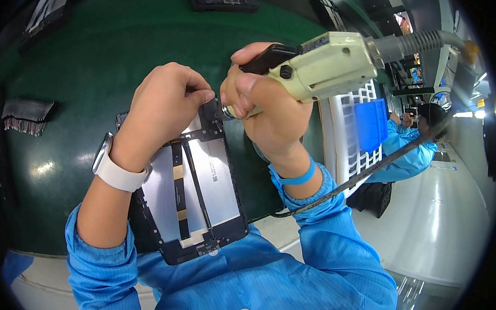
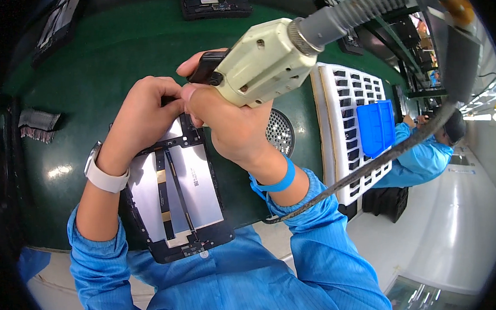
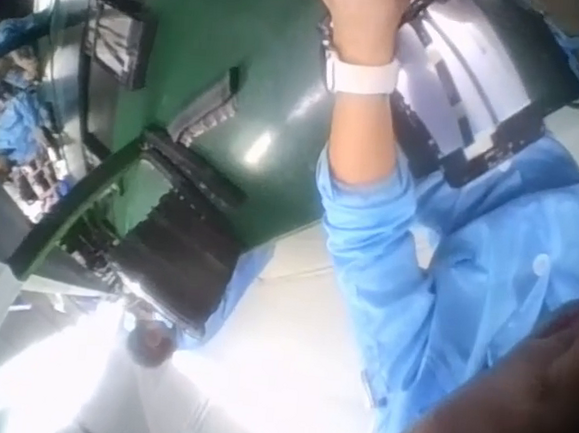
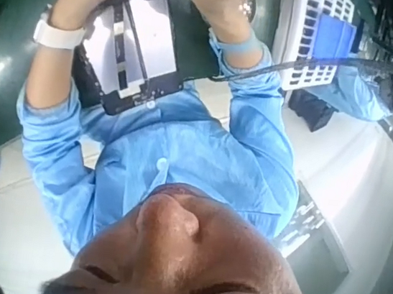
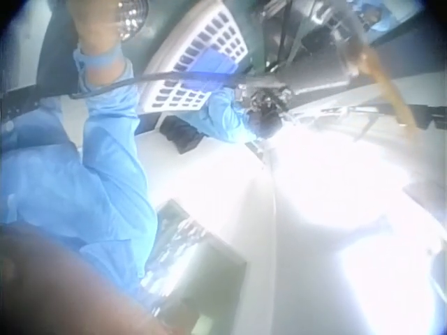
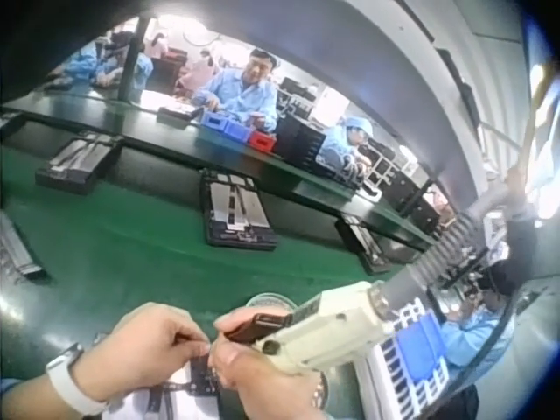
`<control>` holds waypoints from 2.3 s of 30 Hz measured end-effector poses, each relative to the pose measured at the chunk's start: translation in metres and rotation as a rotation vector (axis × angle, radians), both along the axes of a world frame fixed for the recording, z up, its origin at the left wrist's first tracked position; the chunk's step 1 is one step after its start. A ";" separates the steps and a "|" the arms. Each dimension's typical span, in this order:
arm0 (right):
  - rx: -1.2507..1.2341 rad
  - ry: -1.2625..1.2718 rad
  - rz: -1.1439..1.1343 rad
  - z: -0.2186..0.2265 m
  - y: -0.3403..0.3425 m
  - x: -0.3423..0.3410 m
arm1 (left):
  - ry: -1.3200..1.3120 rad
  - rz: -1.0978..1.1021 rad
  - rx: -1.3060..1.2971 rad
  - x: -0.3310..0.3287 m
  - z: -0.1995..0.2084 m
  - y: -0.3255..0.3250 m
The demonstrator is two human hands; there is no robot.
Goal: The person tightens screws on tablet-like electronic devices using an electric screwdriver on an assembly line.
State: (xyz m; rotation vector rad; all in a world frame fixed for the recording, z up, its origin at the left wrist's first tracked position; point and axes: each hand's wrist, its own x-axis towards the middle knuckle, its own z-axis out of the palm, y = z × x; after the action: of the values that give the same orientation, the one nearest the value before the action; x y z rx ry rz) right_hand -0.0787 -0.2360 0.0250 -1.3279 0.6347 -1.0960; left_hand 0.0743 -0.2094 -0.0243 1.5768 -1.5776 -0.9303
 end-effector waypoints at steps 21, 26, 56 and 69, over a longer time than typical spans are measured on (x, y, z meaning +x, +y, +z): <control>0.013 0.030 -0.008 -0.012 0.006 0.007 | 0.002 0.009 -0.128 0.000 -0.006 0.001; -0.076 -0.022 -0.060 0.004 0.001 -0.018 | -0.116 0.069 -0.351 0.006 0.027 0.032; -0.008 -0.030 -0.127 -0.027 0.015 -0.079 | -0.623 0.034 -0.412 0.001 0.003 0.120; -0.038 0.028 0.233 -0.004 0.055 0.009 | -0.475 0.085 -0.474 -0.002 -0.010 0.116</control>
State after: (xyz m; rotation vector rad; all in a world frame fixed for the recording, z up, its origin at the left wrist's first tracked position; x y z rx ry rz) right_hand -0.0697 -0.1810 0.0205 -1.4132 0.4685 -0.9051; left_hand 0.0727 -0.0932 -0.0342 1.5612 -1.8568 -0.1049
